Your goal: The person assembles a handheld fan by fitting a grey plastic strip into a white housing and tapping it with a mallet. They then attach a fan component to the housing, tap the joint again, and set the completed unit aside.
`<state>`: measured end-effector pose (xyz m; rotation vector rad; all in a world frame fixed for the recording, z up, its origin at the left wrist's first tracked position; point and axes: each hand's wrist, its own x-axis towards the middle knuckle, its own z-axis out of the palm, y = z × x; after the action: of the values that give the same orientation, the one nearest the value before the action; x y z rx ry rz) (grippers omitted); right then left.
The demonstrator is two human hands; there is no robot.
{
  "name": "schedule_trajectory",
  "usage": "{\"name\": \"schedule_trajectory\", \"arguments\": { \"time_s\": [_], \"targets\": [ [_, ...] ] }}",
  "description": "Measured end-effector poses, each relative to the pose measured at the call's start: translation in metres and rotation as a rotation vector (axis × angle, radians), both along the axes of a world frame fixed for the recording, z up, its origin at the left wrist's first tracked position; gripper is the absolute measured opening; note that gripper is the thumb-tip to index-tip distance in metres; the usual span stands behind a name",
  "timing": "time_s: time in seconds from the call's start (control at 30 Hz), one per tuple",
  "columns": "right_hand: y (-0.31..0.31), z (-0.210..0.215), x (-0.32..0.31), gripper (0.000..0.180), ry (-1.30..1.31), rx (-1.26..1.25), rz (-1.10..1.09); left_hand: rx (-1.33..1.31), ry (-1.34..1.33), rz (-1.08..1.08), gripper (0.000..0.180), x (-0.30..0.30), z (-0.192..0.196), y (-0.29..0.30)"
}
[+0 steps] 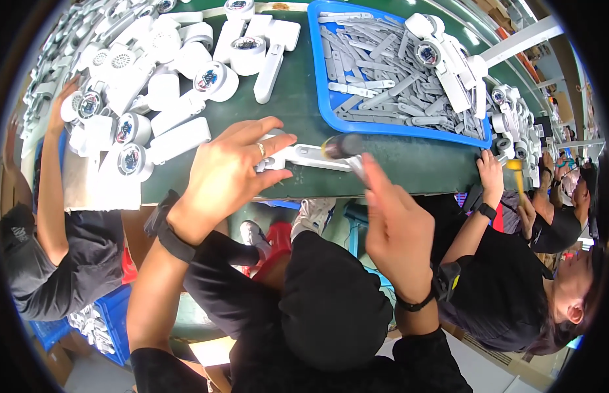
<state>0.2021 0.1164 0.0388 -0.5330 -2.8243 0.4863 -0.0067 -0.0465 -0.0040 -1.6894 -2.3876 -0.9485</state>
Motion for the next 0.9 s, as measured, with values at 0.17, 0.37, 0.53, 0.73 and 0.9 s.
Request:
{"name": "schedule_trajectory", "arguments": {
  "time_s": [0.17, 0.37, 0.53, 0.73, 0.9],
  "targets": [
    [0.007, 0.012, 0.007, 0.041, 0.029, -0.009, -0.062, -0.007, 0.01, 0.008, 0.049, -0.001, -0.002, -0.003],
    [0.023, -0.016, 0.021, 0.046, 0.149, -0.011, -0.031, -0.02, 0.008, -0.012, 0.05, -0.001, -0.001, 0.003],
    [0.016, -0.029, 0.014, 0.042, 0.287, -0.068, -0.068, -0.033, -0.031, 0.009, 0.051, 0.001, 0.0, 0.002],
    [0.021, -0.022, 0.006, 0.035, 0.158, -0.199, -0.086, -0.012, -0.035, 0.028, 0.053, 0.004, -0.001, -0.001],
    [0.029, -0.057, -0.024, 0.04, 0.395, -0.452, 0.01, 0.005, -0.128, 0.038, 0.071, 0.006, -0.004, -0.002]
  ]
}}
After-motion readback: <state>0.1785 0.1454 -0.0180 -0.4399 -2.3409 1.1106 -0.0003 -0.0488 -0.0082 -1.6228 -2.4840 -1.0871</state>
